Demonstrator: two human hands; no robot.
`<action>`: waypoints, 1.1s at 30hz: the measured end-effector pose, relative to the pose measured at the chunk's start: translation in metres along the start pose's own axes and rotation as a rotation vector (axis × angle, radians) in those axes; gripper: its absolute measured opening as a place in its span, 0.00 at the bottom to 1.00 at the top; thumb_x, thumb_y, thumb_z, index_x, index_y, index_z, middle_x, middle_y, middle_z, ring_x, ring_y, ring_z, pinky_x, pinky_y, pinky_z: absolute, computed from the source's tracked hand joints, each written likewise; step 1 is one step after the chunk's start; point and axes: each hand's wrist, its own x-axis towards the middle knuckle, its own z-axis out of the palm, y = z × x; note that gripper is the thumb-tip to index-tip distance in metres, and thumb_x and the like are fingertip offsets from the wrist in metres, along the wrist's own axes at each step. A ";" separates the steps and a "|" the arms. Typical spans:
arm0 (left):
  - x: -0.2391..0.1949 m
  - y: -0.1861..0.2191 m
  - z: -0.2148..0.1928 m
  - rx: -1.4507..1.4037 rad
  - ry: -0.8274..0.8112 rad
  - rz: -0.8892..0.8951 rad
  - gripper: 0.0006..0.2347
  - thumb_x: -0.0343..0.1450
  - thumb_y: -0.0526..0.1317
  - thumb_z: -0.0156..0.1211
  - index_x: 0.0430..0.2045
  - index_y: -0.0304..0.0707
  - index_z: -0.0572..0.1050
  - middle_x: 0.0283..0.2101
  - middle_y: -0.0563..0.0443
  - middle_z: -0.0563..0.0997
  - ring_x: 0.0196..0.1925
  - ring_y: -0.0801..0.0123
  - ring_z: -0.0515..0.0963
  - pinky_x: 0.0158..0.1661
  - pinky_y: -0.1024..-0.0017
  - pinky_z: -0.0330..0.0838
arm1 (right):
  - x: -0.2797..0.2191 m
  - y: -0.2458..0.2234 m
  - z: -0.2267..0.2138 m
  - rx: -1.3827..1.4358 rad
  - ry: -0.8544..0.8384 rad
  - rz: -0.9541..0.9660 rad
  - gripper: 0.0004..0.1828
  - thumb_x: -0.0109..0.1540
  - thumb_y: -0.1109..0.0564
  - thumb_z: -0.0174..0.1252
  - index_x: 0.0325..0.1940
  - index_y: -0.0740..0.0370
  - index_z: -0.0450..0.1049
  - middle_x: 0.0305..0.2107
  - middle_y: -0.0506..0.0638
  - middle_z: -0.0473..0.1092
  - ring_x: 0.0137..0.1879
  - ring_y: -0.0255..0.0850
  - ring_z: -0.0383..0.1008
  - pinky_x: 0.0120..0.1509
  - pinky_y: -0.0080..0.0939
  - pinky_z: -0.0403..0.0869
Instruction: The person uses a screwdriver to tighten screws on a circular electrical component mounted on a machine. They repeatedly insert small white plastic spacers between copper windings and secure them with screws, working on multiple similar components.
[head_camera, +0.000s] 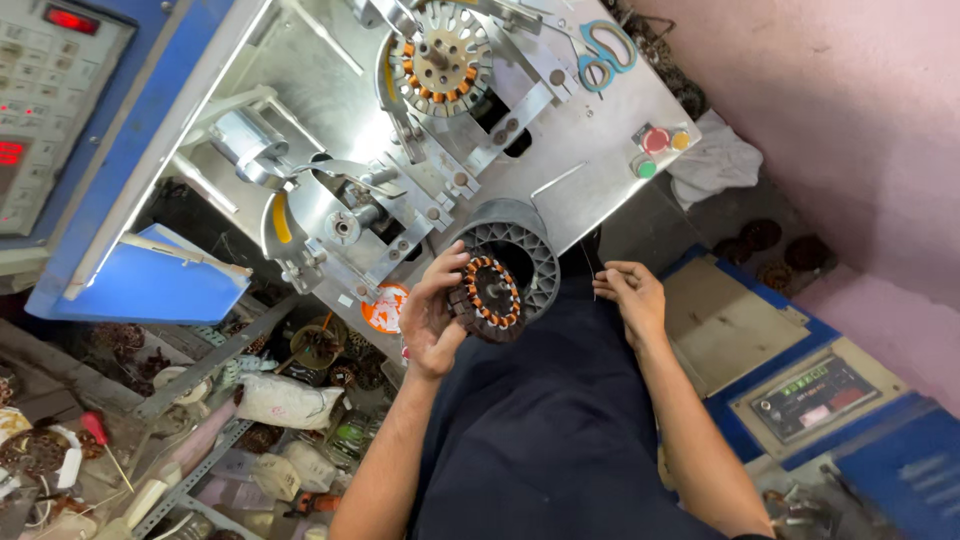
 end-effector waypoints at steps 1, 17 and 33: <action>0.000 0.000 -0.002 0.007 0.000 0.001 0.22 0.65 0.25 0.52 0.56 0.30 0.69 0.67 0.32 0.70 0.79 0.43 0.61 0.77 0.52 0.57 | -0.001 0.011 -0.007 0.019 0.020 0.013 0.12 0.68 0.62 0.54 0.53 0.72 0.72 0.41 0.60 0.76 0.45 0.44 0.79 0.50 0.40 0.80; -0.001 0.001 -0.001 -0.019 -0.044 0.163 0.24 0.63 0.21 0.47 0.57 0.26 0.67 0.67 0.30 0.69 0.77 0.43 0.64 0.77 0.51 0.58 | -0.095 0.087 -0.136 -0.208 0.411 0.344 0.13 0.64 0.59 0.59 0.51 0.67 0.76 0.37 0.57 0.78 0.39 0.42 0.80 0.42 0.41 0.79; -0.003 0.004 -0.002 -0.048 -0.073 0.133 0.23 0.67 0.19 0.50 0.59 0.24 0.67 0.69 0.32 0.67 0.74 0.50 0.67 0.73 0.59 0.63 | -0.076 0.052 -0.123 -0.739 0.215 0.191 0.27 0.58 0.45 0.65 0.57 0.60 0.77 0.50 0.57 0.77 0.55 0.48 0.78 0.59 0.46 0.75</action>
